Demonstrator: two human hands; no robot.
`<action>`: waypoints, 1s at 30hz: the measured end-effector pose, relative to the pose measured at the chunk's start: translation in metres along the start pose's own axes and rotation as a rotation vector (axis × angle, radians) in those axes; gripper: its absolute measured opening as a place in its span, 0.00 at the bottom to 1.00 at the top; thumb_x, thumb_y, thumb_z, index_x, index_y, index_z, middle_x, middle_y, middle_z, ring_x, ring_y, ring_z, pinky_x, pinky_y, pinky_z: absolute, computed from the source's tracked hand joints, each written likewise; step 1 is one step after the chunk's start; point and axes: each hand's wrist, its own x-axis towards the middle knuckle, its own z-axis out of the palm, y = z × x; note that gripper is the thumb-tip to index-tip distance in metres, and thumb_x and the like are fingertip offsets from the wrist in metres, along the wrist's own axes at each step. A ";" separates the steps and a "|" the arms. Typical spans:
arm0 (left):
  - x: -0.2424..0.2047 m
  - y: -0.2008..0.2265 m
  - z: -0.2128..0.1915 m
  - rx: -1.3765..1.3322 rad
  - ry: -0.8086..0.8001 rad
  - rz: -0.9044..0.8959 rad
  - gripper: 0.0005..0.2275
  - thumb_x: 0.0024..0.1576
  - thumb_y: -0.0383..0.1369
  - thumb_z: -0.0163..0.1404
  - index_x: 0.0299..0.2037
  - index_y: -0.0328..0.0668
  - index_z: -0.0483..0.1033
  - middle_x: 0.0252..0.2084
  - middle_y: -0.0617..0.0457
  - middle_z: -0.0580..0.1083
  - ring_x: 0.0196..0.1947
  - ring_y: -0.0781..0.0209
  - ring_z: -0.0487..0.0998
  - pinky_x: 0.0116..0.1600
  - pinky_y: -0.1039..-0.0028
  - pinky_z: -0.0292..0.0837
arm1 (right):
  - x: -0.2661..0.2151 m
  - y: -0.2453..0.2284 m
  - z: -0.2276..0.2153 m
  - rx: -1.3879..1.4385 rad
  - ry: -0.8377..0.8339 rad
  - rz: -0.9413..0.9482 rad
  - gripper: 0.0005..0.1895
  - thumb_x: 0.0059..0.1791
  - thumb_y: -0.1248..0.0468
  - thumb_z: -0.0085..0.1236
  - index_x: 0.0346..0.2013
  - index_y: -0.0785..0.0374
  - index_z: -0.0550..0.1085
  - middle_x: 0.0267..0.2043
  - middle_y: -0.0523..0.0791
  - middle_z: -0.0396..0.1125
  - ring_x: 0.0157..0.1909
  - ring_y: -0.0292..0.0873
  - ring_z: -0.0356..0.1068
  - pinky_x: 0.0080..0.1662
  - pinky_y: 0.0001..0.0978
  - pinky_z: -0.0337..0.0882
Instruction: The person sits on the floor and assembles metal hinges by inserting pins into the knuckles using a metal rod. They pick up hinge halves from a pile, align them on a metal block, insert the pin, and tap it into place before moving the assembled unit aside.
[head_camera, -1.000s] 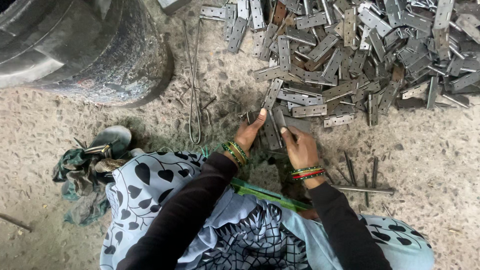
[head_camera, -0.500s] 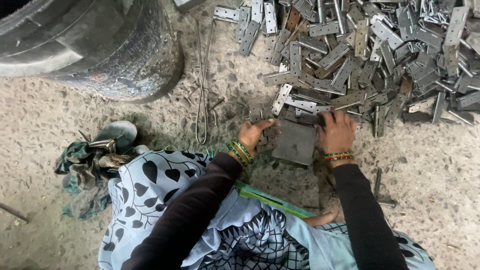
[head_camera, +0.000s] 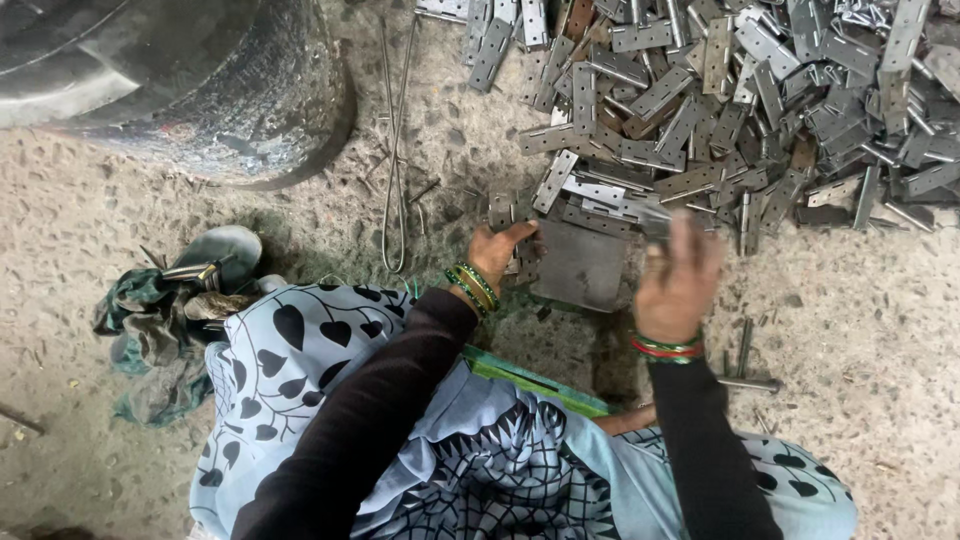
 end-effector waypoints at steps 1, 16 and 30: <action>0.002 -0.004 0.000 -0.039 -0.020 -0.013 0.22 0.48 0.37 0.62 0.45 0.22 0.77 0.40 0.36 0.81 0.37 0.46 0.83 0.50 0.56 0.79 | -0.018 -0.005 0.012 -0.233 -0.348 0.098 0.37 0.53 0.67 0.54 0.78 0.47 0.62 0.54 0.53 0.65 0.47 0.49 0.70 0.38 0.35 0.75; -0.010 -0.003 0.007 0.120 -0.134 0.148 0.17 0.48 0.37 0.66 0.34 0.26 0.80 0.30 0.44 0.81 0.26 0.55 0.81 0.33 0.66 0.78 | -0.031 -0.005 0.033 -0.071 -0.365 0.293 0.22 0.42 0.56 0.74 0.41 0.68 0.76 0.40 0.56 0.73 0.40 0.59 0.74 0.41 0.48 0.74; -0.014 -0.013 0.014 0.090 -0.251 0.216 0.24 0.43 0.41 0.70 0.44 0.32 0.79 0.41 0.47 0.81 0.39 0.60 0.82 0.46 0.68 0.81 | -0.017 -0.041 0.013 0.325 -0.295 0.273 0.25 0.44 0.52 0.71 0.42 0.69 0.73 0.37 0.51 0.74 0.37 0.48 0.76 0.40 0.40 0.75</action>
